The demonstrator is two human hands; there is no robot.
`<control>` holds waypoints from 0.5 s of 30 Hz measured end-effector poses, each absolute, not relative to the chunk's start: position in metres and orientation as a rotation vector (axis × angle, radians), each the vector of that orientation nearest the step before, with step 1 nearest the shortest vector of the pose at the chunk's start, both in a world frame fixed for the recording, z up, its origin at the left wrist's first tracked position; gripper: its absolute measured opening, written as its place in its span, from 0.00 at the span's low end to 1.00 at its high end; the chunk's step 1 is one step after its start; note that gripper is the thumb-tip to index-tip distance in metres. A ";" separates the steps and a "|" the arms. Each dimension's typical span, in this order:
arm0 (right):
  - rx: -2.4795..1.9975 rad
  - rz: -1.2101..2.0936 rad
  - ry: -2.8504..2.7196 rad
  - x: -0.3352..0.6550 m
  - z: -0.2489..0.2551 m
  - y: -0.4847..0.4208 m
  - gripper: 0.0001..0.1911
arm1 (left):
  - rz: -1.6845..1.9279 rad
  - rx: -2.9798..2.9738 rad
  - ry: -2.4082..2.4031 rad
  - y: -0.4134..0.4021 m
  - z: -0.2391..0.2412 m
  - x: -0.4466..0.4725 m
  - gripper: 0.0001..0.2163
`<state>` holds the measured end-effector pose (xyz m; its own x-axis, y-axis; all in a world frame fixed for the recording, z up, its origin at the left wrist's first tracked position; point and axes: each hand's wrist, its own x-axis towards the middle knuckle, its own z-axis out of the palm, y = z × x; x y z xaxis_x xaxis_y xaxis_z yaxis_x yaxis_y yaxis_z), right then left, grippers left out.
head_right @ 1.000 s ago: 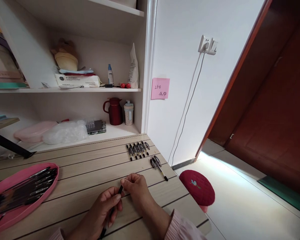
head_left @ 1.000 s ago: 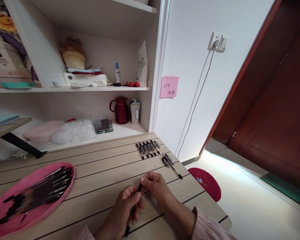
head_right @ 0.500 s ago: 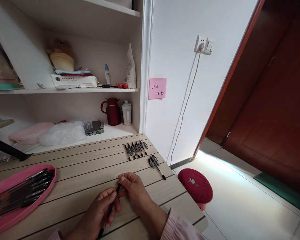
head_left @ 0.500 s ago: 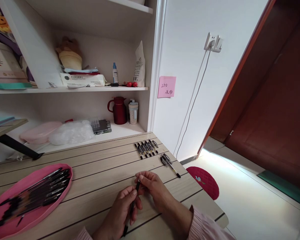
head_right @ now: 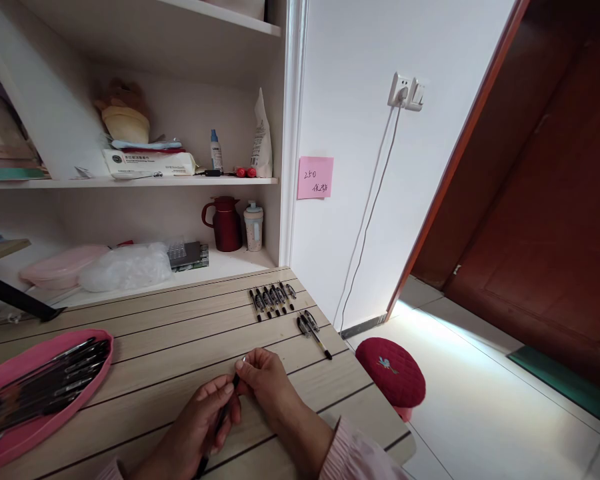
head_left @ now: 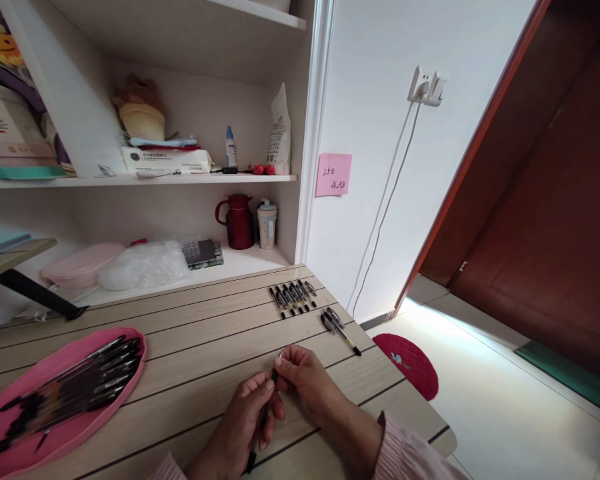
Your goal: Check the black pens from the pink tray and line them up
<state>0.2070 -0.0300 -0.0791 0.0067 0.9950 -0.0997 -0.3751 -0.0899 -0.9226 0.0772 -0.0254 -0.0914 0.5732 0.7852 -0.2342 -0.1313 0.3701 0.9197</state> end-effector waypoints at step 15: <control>-0.873 1.445 -0.833 0.206 -0.089 -0.028 0.16 | 0.664 1.020 0.743 -0.026 -0.087 0.077 0.11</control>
<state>0.2057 -0.0277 -0.0887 -0.0255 0.9987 -0.0435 -0.4627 -0.0504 -0.8851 0.0771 -0.0262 -0.0873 0.5823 0.7796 -0.2308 -0.1417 0.3768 0.9154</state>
